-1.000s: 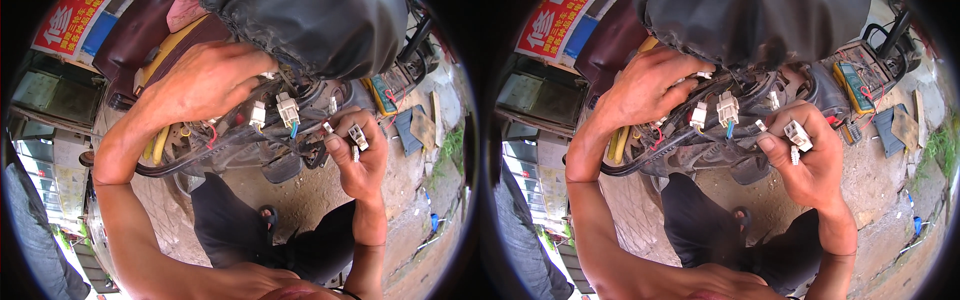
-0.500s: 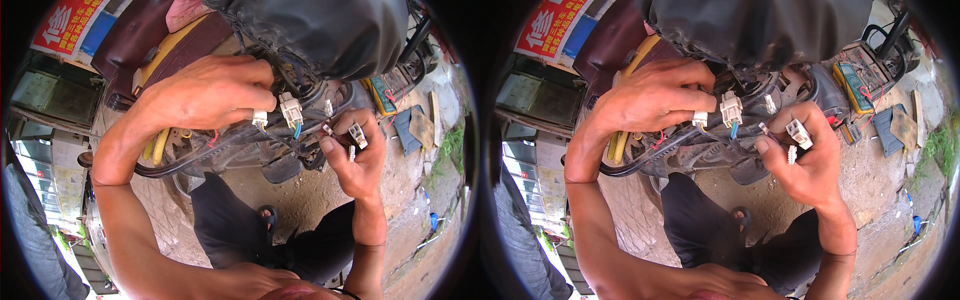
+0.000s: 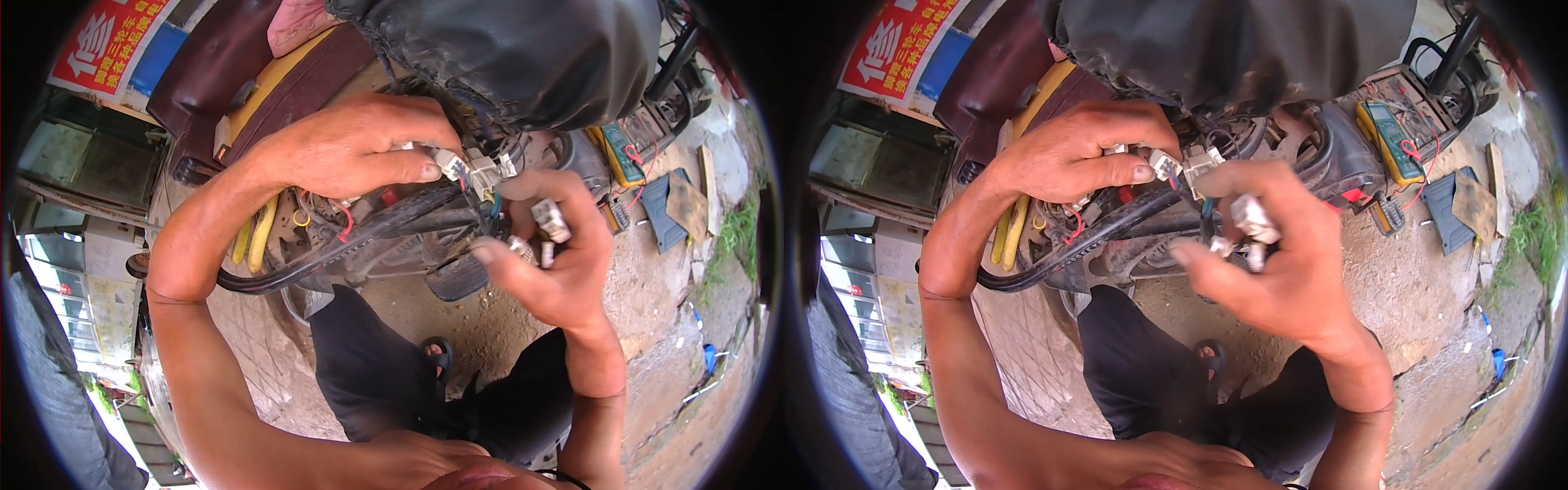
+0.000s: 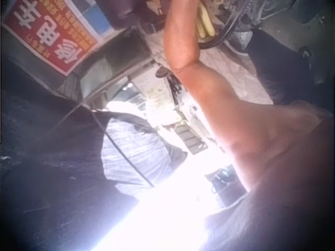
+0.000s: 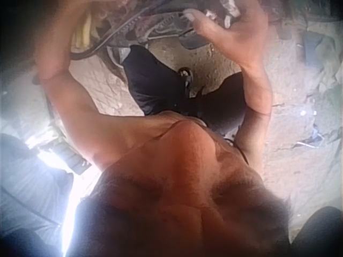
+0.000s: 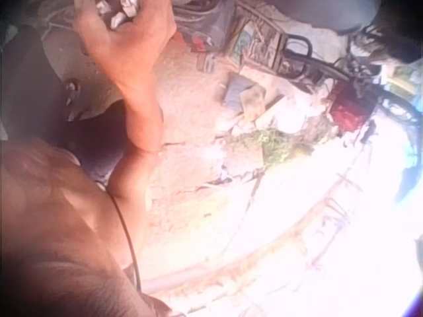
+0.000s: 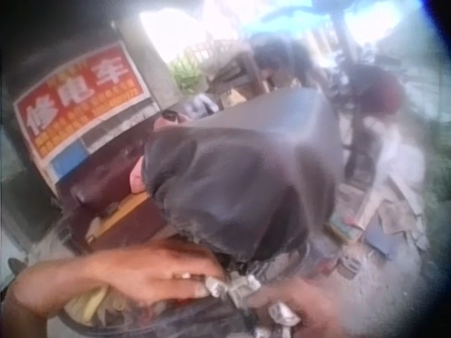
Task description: The person connects and organizes electrical wires and connectors inside the frame of an electric bicycle, handling a silver controller box and several multi-pin plastic connectors.
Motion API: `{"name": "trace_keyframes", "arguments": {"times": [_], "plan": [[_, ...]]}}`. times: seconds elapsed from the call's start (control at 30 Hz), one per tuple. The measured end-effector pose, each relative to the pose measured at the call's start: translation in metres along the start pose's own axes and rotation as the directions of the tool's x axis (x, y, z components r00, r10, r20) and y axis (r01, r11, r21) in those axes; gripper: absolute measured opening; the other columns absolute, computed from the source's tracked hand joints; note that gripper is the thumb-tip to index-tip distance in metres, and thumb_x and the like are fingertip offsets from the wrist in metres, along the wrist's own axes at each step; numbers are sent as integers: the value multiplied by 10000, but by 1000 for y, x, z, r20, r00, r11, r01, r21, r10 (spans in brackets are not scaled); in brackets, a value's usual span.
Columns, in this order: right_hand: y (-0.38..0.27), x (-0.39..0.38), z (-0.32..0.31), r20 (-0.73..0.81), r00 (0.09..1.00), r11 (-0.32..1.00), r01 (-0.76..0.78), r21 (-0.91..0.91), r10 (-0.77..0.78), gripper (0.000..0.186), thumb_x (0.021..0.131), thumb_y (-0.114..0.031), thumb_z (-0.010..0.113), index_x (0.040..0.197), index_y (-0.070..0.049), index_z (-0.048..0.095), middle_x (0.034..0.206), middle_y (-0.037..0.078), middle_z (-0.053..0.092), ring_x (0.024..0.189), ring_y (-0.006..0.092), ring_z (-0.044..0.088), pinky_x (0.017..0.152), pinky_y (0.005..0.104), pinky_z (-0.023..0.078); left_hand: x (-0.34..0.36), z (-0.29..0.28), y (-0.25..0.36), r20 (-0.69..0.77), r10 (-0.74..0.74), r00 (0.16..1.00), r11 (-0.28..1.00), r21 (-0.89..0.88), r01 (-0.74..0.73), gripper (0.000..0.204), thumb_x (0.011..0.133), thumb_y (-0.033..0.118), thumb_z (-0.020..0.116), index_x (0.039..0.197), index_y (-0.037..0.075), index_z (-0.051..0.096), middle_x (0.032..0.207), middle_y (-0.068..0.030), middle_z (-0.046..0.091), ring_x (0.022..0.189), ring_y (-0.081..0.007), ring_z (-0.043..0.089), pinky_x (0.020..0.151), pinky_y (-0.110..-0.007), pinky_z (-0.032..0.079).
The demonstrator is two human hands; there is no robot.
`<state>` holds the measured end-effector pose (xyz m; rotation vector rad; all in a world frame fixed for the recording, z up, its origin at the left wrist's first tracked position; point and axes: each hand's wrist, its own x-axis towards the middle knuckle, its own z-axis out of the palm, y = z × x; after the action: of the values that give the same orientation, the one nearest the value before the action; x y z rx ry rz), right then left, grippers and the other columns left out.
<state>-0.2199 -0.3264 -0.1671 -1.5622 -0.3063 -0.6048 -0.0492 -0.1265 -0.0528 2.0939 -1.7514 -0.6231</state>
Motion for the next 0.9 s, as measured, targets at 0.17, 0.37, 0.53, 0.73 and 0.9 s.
{"name": "trace_keyframes", "arguments": {"times": [0.17,0.37,0.53,0.73,0.9], "plan": [[0,12,17,-80,986,928,108,-357,-145,362,744,-85,902,1044,-25,708,808,44,666,713,172,656,689,318,531,4,4,-4,-6,10,1000,999,35,-10,241,1047,203,626,1188,8,645,1032,-125,605,902,-268,643,794,-393,515],[2,13,14,-68,990,848,73,-524,-127,289,742,-36,867,1001,-59,741,876,81,666,772,247,674,694,346,533,6,2,11,49,-130,990,990,-46,133,220,1041,182,620,1179,11,635,1017,-119,602,888,-275,647,777,-407,509],[9,18,12,-87,980,836,105,-539,-179,295,730,-14,845,1003,-71,752,922,85,635,799,238,654,695,338,527,7,7,6,-11,-9,1000,995,96,10,221,1001,180,639,1145,13,628,1009,-145,618,921,-343,648,801,-441,511],[15,26,10,-111,936,803,220,-553,-333,262,748,-84,847,984,-121,740,952,56,617,693,222,647,580,361,533,11,14,13,-61,-44,997,970,236,57,271,937,213,662,1117,15,627,1009,-171,636,959,-404,641,830,-459,517],[5,20,15,-66,981,850,121,-512,-180,294,746,28,801,1023,-64,765,993,86,651,835,229,677,711,348,547,9,17,15,-116,25,993,920,391,22,273,846,190,729,1053,33,646,943,-133,654,867,-384,662,744,-457,539]]}}
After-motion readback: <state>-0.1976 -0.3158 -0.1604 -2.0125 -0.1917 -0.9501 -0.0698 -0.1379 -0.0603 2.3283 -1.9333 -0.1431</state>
